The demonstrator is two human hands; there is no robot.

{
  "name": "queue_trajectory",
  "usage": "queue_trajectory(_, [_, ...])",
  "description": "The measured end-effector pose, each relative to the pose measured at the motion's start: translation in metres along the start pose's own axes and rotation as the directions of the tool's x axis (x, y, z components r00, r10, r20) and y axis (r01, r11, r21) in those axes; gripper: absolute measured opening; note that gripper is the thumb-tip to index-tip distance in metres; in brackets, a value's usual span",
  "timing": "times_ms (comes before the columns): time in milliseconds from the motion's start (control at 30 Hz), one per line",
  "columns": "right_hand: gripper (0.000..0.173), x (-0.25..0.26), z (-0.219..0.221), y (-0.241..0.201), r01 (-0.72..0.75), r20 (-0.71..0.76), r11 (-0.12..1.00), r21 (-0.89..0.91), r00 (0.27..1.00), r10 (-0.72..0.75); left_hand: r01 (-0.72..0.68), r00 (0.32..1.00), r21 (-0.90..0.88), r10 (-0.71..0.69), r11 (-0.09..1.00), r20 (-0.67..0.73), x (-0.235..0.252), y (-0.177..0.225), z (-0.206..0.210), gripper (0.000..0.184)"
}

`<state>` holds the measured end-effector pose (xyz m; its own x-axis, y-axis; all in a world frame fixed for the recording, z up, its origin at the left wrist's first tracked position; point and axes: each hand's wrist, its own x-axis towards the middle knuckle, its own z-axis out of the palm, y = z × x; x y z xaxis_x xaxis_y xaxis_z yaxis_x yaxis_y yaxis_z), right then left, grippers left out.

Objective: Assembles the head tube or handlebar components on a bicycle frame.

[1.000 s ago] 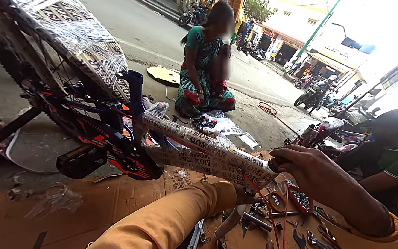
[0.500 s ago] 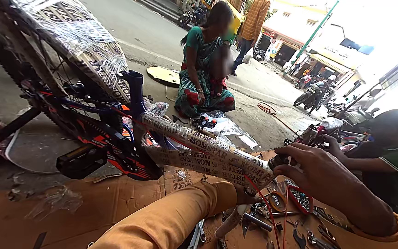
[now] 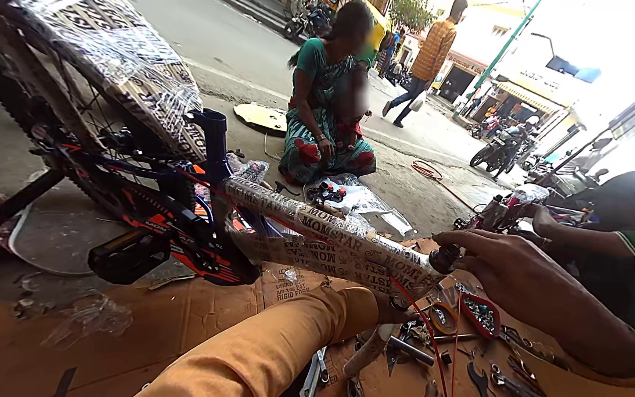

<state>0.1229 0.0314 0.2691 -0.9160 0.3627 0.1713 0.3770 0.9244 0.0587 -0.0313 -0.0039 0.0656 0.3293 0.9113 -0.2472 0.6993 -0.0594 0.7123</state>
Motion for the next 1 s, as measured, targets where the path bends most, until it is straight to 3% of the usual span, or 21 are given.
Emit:
queue_trajectory(67, [0.029, 0.002, 0.002, -0.002, -0.05, -0.119, 0.994, -0.095, 0.992, 0.039, -0.016, 1.0, -0.004, 0.016, 1.0, 0.006, 0.004, -0.001, 0.003, 0.061])
queue_trajectory(133, [0.041, 0.002, 0.001, -0.003, -0.104, -0.175, 0.989, -0.101, 0.981, 0.086, 0.01, 1.0, -0.012, -0.009, 1.0, 0.023, 0.004, -0.001, 0.002, 0.062])
queue_trajectory(267, [0.044, 0.001, -0.005, -0.001, -0.012, 0.035, 0.997, 0.078, 0.999, 0.01, 0.037, 0.998, -0.001, -0.037, 0.999, 0.046, 0.008, -0.007, 0.003, 0.066])
queue_trajectory(367, [0.032, 0.004, -0.002, -0.004, -0.051, -0.045, 0.998, -0.026, 0.998, 0.05, -0.017, 0.999, -0.003, 0.017, 1.0, 0.028, 0.008, -0.006, 0.003, 0.061])
queue_trajectory(433, [0.041, 0.012, -0.002, -0.013, -0.115, -0.138, 0.987, -0.111, 0.985, 0.099, -0.015, 1.0, 0.0, 0.015, 1.0, 0.014, 0.001, -0.002, 0.0, 0.06])
queue_trajectory(600, [0.05, 0.01, -0.007, -0.004, -0.065, 0.083, 0.998, 0.004, 0.994, 0.065, 0.071, 0.997, -0.024, -0.07, 0.997, 0.026, -0.013, 0.006, -0.008, 0.067])
queue_trajectory(700, [0.04, 0.003, -0.002, 0.008, -0.047, 0.043, 0.999, -0.019, 0.998, 0.047, 0.113, 0.992, -0.001, -0.112, 0.994, 0.05, 0.011, -0.011, 0.004, 0.08])
queue_trajectory(767, [0.027, -0.004, 0.002, 0.011, -0.053, -0.02, 0.994, -0.099, 0.998, 0.051, 0.074, 0.996, 0.021, -0.075, 0.997, 0.043, 0.013, -0.013, 0.005, 0.078])
queue_trajectory(867, [0.037, -0.015, 0.006, 0.013, -0.087, -0.026, 0.994, -0.068, 0.996, 0.086, 0.044, 0.999, -0.004, -0.044, 0.999, -0.009, 0.005, -0.006, 0.002, 0.069])
queue_trajectory(933, [0.048, -0.016, 0.005, 0.012, -0.077, 0.031, 0.997, 0.0, 0.997, 0.077, 0.075, 0.996, -0.001, -0.075, 0.997, 0.049, -0.002, 0.001, -0.004, 0.068])
queue_trajectory(1000, [0.045, -0.012, 0.007, 0.009, -0.039, 0.036, 0.999, 0.034, 0.999, 0.038, 0.123, 0.982, 0.022, -0.125, 0.992, 0.14, -0.009, 0.011, -0.013, 0.067])
